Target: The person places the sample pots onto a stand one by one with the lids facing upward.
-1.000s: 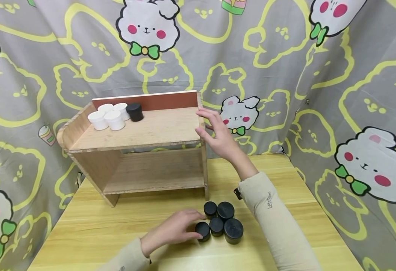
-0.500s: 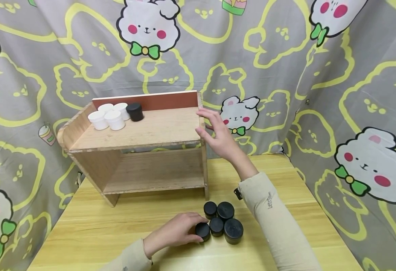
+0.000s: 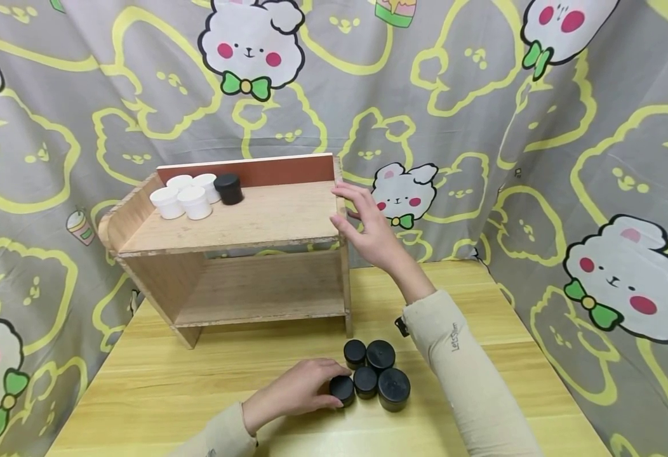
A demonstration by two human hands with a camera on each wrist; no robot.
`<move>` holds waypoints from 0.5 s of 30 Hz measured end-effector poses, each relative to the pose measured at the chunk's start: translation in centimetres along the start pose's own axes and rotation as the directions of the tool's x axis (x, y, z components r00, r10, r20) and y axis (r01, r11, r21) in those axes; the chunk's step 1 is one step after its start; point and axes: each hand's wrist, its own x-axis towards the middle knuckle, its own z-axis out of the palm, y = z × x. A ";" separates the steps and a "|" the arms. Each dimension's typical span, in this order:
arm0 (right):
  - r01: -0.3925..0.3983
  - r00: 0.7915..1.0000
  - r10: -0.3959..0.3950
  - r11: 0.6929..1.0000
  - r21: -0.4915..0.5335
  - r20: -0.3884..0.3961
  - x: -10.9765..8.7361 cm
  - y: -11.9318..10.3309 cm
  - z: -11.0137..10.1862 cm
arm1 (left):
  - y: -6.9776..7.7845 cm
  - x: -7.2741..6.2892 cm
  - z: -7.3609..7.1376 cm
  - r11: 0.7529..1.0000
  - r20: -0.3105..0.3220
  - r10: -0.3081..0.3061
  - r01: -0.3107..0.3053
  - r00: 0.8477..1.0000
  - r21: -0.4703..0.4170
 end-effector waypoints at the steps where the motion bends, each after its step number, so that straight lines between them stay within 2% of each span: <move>1: 0.000 1.000 0.000 1.000 0.001 0.001 -0.1 -0.5 -0.1 | 0.0 0.0 0.0 1.000 0.001 0.001 -0.001 1.000 0.000; 4: 0.001 1.000 -0.001 1.000 0.005 0.005 -0.2 -1.7 -0.2 | 0.0 0.0 -0.2 1.000 0.001 -0.003 0.003 1.000 0.000; 11: -0.002 1.000 0.002 1.000 -0.004 0.001 0.1 1.5 0.2 | 0.0 -0.3 -1.0 1.000 -0.017 -0.010 0.010 1.000 0.020; 15: 0.011 1.000 -0.011 1.000 -0.007 -0.006 0.2 2.2 0.2 | 0.0 -0.5 -1.9 0.999 -0.030 -0.011 0.011 1.000 0.032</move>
